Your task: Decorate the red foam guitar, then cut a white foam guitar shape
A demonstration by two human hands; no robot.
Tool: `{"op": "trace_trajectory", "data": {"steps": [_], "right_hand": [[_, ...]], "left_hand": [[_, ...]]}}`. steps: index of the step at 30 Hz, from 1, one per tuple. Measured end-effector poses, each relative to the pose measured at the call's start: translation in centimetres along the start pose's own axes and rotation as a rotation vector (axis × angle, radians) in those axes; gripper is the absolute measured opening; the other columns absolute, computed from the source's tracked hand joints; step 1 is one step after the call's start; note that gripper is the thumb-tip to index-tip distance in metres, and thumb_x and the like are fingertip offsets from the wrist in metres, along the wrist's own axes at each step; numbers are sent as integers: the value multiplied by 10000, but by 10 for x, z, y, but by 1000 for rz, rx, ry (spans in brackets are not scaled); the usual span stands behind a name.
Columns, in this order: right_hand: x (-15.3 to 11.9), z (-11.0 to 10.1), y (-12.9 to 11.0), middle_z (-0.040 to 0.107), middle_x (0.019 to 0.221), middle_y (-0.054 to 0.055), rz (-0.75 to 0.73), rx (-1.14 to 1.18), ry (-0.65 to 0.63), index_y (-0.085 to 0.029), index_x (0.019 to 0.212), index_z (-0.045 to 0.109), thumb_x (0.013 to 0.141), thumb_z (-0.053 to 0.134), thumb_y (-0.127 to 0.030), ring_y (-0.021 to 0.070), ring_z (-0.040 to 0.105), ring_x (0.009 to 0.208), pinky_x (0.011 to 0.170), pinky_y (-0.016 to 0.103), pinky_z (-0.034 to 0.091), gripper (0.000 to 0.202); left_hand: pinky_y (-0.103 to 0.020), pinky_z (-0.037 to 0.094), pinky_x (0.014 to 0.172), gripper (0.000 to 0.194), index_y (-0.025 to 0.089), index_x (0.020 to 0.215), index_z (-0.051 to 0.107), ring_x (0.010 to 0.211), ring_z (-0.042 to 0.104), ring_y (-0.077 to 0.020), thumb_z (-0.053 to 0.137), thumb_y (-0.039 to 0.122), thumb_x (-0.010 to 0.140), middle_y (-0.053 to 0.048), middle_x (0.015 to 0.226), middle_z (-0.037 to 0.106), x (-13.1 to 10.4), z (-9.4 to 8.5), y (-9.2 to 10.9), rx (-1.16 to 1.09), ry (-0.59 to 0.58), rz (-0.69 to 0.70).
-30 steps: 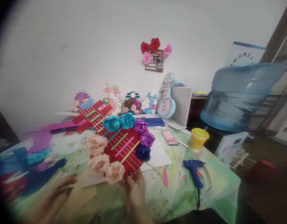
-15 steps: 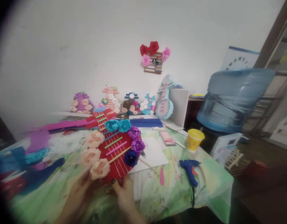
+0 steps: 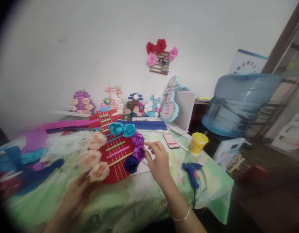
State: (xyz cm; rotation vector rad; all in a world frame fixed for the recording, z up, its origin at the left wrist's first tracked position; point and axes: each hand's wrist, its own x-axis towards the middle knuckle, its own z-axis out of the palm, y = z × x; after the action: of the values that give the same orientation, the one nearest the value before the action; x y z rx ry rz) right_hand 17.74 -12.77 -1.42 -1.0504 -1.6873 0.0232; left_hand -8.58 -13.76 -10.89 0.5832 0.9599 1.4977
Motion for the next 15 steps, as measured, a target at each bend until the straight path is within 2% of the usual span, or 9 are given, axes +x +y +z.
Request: {"op": "trace_trajectory", "data": {"steps": [3,7,11,15], "right_hand": [[16,9,10,541,889,52,-57,-82,-47,-226,1084,640,846,557,-179,194,528,837,763,342,436,256],[21,21,16,541,894,56,-42,-160,-84,-226,1064,644,833,563,-148,215,514,880,797,372,408,257],[22,25,21,547,861,50,10,-209,-118,-210,879,669,786,569,-90,212,509,858,774,358,393,181],[24,23,24,556,814,41,36,-153,-133,-203,754,626,763,530,-52,207,514,852,764,341,388,180]], "left_hand": [[-227,544,565,642,164,1005,639,728,695,-218,895,368,452,-64,895,730,1,-1,-1,-1,-28,7],[-234,547,582,596,165,994,638,739,696,-221,884,367,491,-69,905,729,3,-3,-3,42,-72,11],[-225,534,542,591,166,973,636,684,691,-208,889,372,480,-67,896,729,5,-2,-4,56,-79,22],[-239,556,603,534,160,938,637,755,694,-221,882,354,505,-72,925,726,6,-2,-5,62,-110,57]]}}
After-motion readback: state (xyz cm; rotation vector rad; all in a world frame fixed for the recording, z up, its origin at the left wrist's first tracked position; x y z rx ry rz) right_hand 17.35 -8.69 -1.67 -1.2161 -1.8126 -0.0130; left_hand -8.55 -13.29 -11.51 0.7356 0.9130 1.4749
